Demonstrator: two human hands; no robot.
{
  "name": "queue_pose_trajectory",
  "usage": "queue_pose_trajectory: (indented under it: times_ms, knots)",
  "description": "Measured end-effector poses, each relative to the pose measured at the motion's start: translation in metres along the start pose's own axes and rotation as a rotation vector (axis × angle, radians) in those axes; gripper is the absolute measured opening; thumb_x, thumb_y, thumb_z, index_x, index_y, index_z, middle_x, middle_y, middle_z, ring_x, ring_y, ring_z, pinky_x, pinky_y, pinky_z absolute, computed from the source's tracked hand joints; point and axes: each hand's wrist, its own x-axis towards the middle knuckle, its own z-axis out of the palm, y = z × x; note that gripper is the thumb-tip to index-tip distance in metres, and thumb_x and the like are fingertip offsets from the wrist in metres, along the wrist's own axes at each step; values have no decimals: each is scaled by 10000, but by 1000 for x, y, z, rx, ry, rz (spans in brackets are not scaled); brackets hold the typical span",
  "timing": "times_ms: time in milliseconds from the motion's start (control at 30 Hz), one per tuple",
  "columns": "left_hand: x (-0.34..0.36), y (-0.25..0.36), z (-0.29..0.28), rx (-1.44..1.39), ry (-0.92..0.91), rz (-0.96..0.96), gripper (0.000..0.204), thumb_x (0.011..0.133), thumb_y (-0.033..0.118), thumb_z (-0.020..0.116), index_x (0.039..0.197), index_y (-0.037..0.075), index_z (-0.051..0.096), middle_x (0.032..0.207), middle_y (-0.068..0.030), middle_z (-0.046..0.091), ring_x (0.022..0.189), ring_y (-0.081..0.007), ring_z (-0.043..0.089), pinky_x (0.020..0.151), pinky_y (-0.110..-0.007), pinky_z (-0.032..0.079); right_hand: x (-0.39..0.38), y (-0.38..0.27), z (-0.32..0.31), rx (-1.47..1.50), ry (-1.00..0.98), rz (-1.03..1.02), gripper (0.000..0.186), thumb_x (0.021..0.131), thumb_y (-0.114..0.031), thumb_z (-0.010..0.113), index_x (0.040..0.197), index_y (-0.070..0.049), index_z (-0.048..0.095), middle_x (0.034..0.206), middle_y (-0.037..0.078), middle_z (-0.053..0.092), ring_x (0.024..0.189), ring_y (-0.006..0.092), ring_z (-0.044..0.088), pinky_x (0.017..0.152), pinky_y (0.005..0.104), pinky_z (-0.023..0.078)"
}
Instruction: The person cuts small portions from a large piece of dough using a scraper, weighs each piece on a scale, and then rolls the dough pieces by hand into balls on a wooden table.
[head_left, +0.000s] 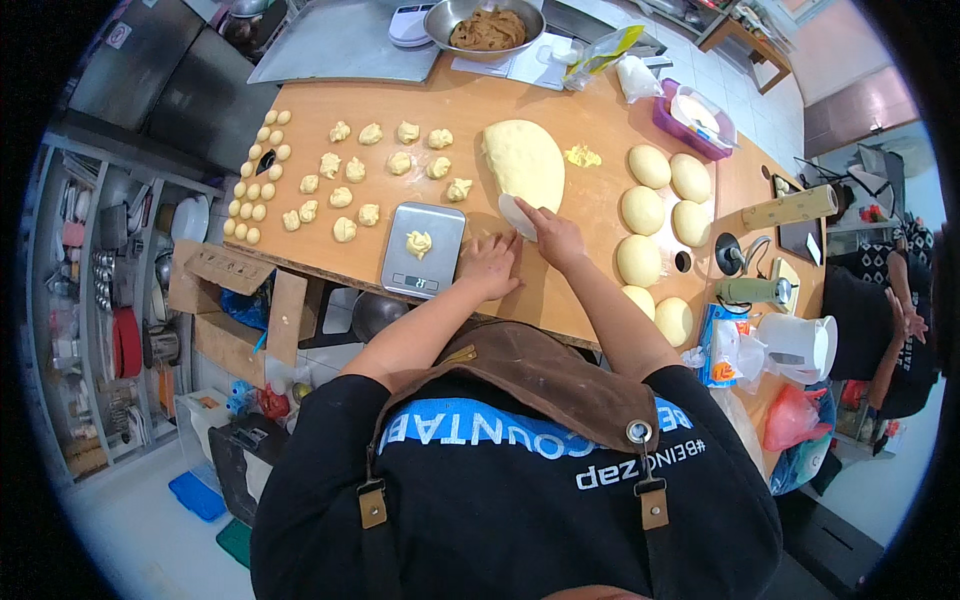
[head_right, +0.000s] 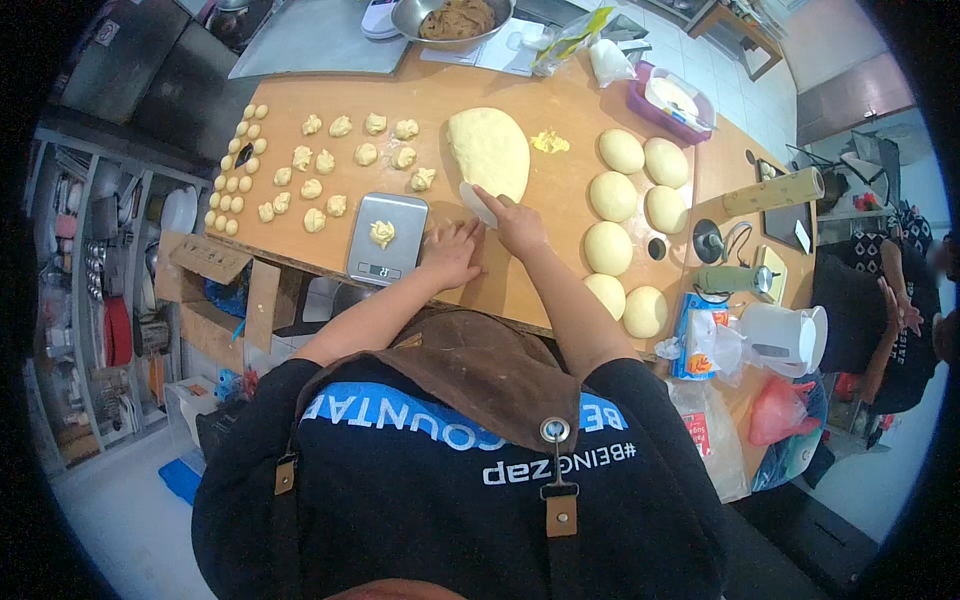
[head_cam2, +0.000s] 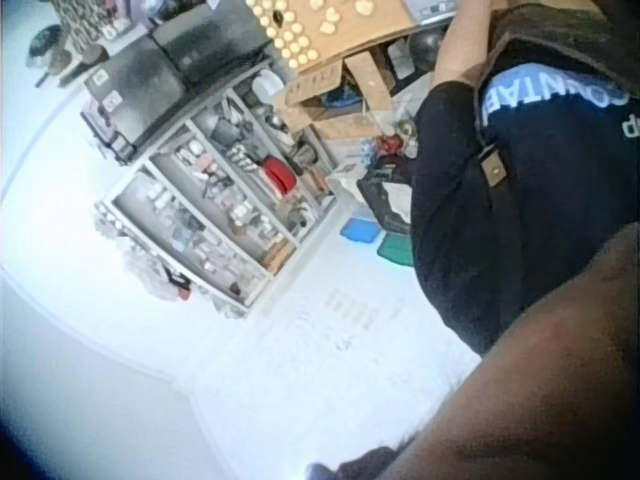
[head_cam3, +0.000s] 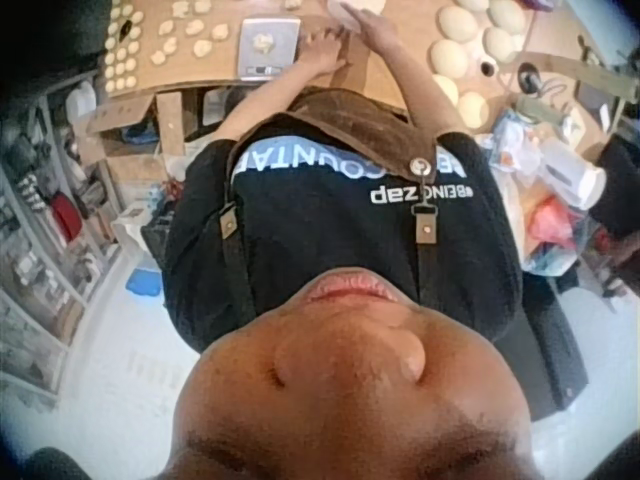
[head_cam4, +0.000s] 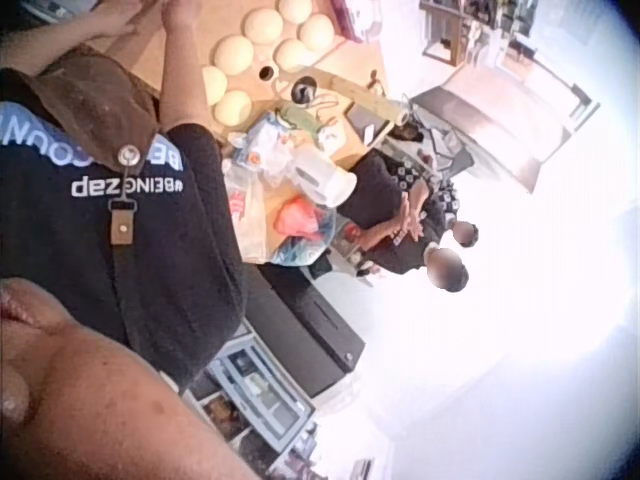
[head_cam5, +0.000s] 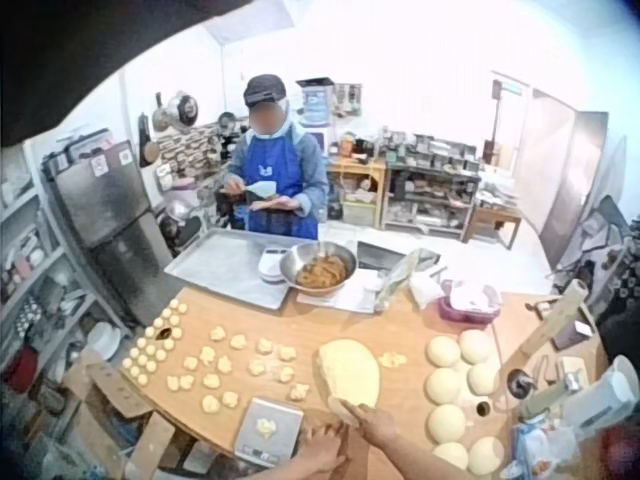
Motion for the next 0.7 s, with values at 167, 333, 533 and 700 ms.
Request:
queue_pose_trajectory:
  times_ms: [167, 333, 533, 700]
  knots:
    - [-7, -8, 19, -72, 139, 109, 789, 760, 353, 683, 1402, 68, 325, 1439, -111, 336, 1309, -300, 342, 1062, -468, 296, -19, 4, 20, 338, 200, 20, 703, 816, -3, 548, 1422, -279, 323, 1131, 136, 593, 956, 327, 612, 790, 418, 507]
    - [-17, -29, 33, -419, 408, 271, 440, 772, 194, 677, 1164, 54, 536, 1208, -124, 536, 1093, -306, 522, 928, -389, 434, -38, -9, 41, 660, 192, 145, 753, 789, 31, 615, 1434, -212, 312, 1264, 187, 533, 1042, 291, 598, 811, 371, 516]
    - [-49, -41, 21, -544, 573, 190, 164, 805, 122, 653, 947, 51, 613, 954, -100, 643, 925, -285, 608, 815, -378, 485, -55, -35, 29, 1463, 121, 365, 746, 783, 58, 612, 1438, -129, 305, 1381, 184, 414, 1187, 273, 485, 869, 369, 516]
    - [-65, -80, 9, -746, 787, -237, 130, 808, 123, 655, 923, 73, 620, 910, -86, 653, 881, -292, 609, 753, -390, 489, -61, -16, 34, 1182, 276, 347, 747, 764, 64, 615, 1427, -130, 330, 1377, 172, 426, 1212, 289, 478, 955, 379, 457]
